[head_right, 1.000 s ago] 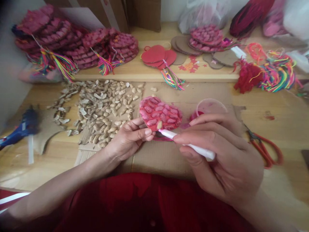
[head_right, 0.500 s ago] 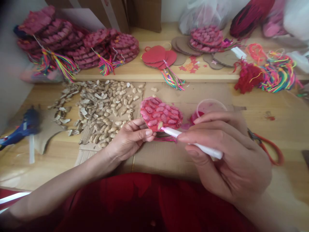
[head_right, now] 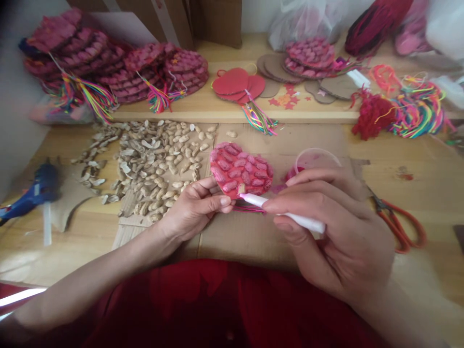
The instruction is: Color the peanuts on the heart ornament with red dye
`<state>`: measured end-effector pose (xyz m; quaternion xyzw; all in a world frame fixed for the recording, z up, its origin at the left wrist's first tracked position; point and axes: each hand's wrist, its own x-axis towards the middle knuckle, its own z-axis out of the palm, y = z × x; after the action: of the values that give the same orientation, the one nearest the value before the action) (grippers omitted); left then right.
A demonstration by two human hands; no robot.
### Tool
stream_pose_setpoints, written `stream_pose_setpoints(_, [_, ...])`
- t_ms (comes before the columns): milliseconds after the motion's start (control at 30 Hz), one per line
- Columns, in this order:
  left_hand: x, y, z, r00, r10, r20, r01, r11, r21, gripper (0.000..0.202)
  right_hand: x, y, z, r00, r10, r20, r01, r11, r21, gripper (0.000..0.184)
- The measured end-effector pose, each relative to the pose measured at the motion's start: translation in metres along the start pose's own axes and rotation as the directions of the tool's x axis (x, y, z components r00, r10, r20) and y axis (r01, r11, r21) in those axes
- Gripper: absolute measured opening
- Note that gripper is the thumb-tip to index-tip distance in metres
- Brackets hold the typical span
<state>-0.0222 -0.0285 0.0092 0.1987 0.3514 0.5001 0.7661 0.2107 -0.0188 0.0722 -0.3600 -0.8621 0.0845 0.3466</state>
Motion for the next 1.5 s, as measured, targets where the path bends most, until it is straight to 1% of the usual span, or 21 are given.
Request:
stream_pose_setpoints(100, [-0.001, -0.001, -0.001, 1.000, 0.004, -0.003, -0.004, 1.000, 0.012, 0.030, 0.000, 0.000, 0.000, 1.000, 0.003, -0.017, -0.003, 1.000, -0.014, 0.018])
stream_pose_setpoints(267, [-0.001, 0.000, -0.001, 0.999, 0.024, 0.037, -0.025, 1.000, 0.010, 0.025, 0.002, -0.003, -0.001, 0.999, 0.036, 0.025, -0.036, 0.999, 0.024, 0.016])
stream_pose_setpoints(367, [-0.001, 0.000, -0.001, 0.999, 0.021, 0.031, -0.021, 1.000, 0.016, 0.026, 0.001, -0.003, -0.001, 1.000, 0.021, -0.003, -0.021, 1.000, 0.006, 0.018])
stream_pose_setpoints(467, [-0.001, -0.001, -0.002, 1.000, 0.015, 0.022, -0.016, 0.999, 0.038, 0.030, 0.001, -0.002, 0.000, 0.999, 0.050, 0.003, -0.050, 0.999, 0.010, 0.018])
stream_pose_setpoints(567, [-0.001, -0.003, -0.004, 0.999, 0.022, 0.028, -0.023, 0.998, 0.060, 0.029, 0.000, 0.001, 0.002, 1.000, 0.006, 0.016, -0.007, 0.999, 0.040, 0.019])
stream_pose_setpoints(633, [-0.001, -0.004, -0.005, 0.999, 0.030, 0.038, -0.033, 0.997, 0.067, 0.029, -0.001, 0.004, 0.003, 1.000, -0.028, -0.008, 0.028, 0.998, 0.048, 0.021])
stream_pose_setpoints(667, [-0.001, -0.004, -0.005, 0.999, 0.033, 0.043, -0.036, 0.997, 0.070, 0.028, -0.001, 0.004, 0.003, 0.999, -0.026, -0.022, 0.027, 0.999, 0.046, 0.022])
stream_pose_setpoints(767, [-0.001, -0.003, -0.005, 0.998, 0.039, 0.051, -0.043, 0.996, 0.073, 0.026, 0.000, 0.003, 0.001, 1.000, 0.012, -0.028, -0.011, 1.000, 0.026, 0.021])
stream_pose_setpoints(867, [-0.002, -0.003, -0.004, 0.998, 0.041, 0.053, -0.045, 0.997, 0.066, 0.023, 0.002, 0.000, -0.001, 0.998, 0.063, 0.016, -0.064, 0.996, 0.059, 0.018])
stream_pose_setpoints(933, [-0.002, -0.003, -0.004, 0.997, 0.042, 0.060, -0.046, 0.997, 0.056, 0.024, 0.003, -0.002, -0.002, 0.999, 0.050, 0.022, -0.052, 0.994, 0.094, 0.017])
stream_pose_setpoints(1000, [-0.002, -0.003, -0.004, 0.997, 0.044, 0.071, -0.048, 0.997, 0.052, 0.024, 0.002, -0.002, -0.002, 1.000, 0.027, -0.001, -0.027, 0.997, 0.073, 0.018])
stream_pose_setpoints(1100, [-0.002, -0.003, -0.005, 0.996, 0.044, 0.078, -0.049, 0.997, 0.059, 0.023, 0.002, -0.002, -0.002, 0.997, 0.071, -0.011, -0.071, 0.997, 0.024, 0.019])
stream_pose_setpoints(1167, [-0.002, -0.003, -0.005, 0.997, 0.041, 0.071, -0.046, 0.997, 0.061, 0.023, 0.002, -0.002, -0.001, 0.997, 0.073, 0.013, -0.073, 0.996, 0.050, 0.018])
stream_pose_setpoints(1233, [-0.001, -0.003, -0.005, 0.998, 0.038, 0.057, -0.042, 0.997, 0.064, 0.025, 0.002, -0.002, 0.000, 0.999, 0.047, 0.016, -0.049, 0.996, 0.079, 0.017])
stream_pose_setpoints(1300, [-0.001, -0.004, -0.005, 0.998, 0.034, 0.048, -0.037, 0.997, 0.069, 0.027, 0.003, -0.002, 0.001, 1.000, 0.030, -0.008, -0.030, 0.997, 0.073, 0.019])
stream_pose_setpoints(1367, [-0.001, -0.004, -0.006, 0.998, 0.034, 0.053, -0.038, 0.997, 0.071, 0.027, 0.003, -0.001, 0.001, 0.999, 0.042, -0.021, -0.041, 0.998, 0.045, 0.020])
stream_pose_setpoints(1433, [-0.001, -0.004, -0.006, 0.998, 0.035, 0.057, -0.040, 0.996, 0.077, 0.027, 0.001, 0.000, -0.003, 0.995, 0.088, -0.039, -0.087, 0.996, 0.028, 0.018])
stream_pose_setpoints(1500, [-0.002, -0.003, -0.006, 0.998, 0.035, 0.050, -0.040, 0.995, 0.093, 0.027, -0.002, 0.005, -0.008, 0.982, 0.150, -0.118, -0.152, 0.988, -0.014, 0.016])
